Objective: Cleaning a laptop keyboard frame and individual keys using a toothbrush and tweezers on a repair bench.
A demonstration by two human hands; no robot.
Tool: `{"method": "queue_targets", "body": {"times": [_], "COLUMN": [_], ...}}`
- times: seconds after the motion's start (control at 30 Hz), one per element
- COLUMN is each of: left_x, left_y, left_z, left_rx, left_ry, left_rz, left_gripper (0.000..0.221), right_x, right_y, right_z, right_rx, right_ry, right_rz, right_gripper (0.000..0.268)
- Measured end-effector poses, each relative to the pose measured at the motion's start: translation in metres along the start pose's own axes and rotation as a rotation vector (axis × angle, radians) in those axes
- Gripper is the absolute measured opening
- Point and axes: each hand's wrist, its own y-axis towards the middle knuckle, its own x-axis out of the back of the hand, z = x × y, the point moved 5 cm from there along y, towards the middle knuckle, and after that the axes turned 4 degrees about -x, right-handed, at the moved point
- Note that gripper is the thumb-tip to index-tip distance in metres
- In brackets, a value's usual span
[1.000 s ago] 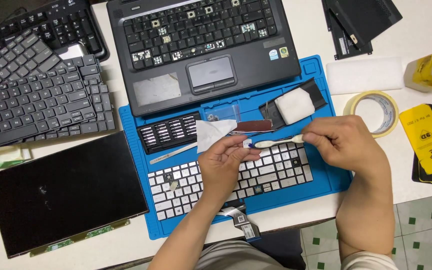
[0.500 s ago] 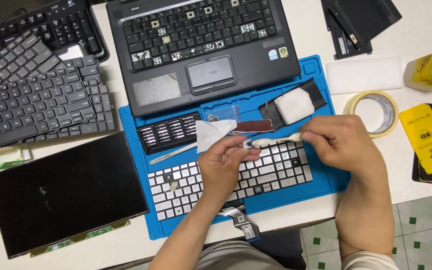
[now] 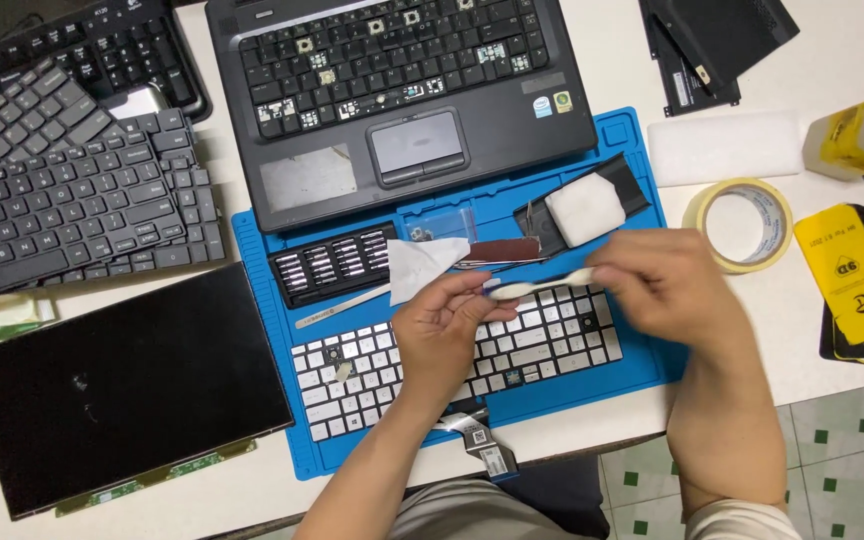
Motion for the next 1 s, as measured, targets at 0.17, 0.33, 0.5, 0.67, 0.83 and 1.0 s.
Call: {"method": "queue_targets", "body": {"times": [0.17,0.33,0.5,0.67,0.83,1.0], "left_x": [0.001,0.001,-0.002,0.002,0.0,-0.003], "left_y": [0.001,0.0,0.002,0.0,0.0,0.0], "left_z": [0.002,0.0,-0.006,-0.003,-0.012,-0.017], "left_rx": [-0.059,-0.085,-0.123,-0.147,-0.125,-0.131], "left_ry": [-0.025,-0.01,-0.007,0.008,0.052,0.099], "left_rz": [-0.027,-0.021,-0.031,-0.018,-0.011,0.024], "left_gripper": [0.018,0.017,0.016,0.016,0.015,0.014], "right_x": [0.014,-0.007,0.005,-0.013,0.001,-0.01], "right_y": [0.005,0.011,0.009,0.011,-0.001,0.004], "right_z": [-0.005,0.003,-0.008,0.002,-0.02,-0.007], "right_rx": [-0.082,-0.056,-0.068,0.003,-0.08,0.047], "right_ry": [0.013,0.1,0.063,0.153,0.021,0.064], "right_rz": [-0.032,-0.034,-0.005,-0.064,0.014,0.021], "right_gripper": [0.029,0.032,0.031,0.035,0.031,0.023]}}
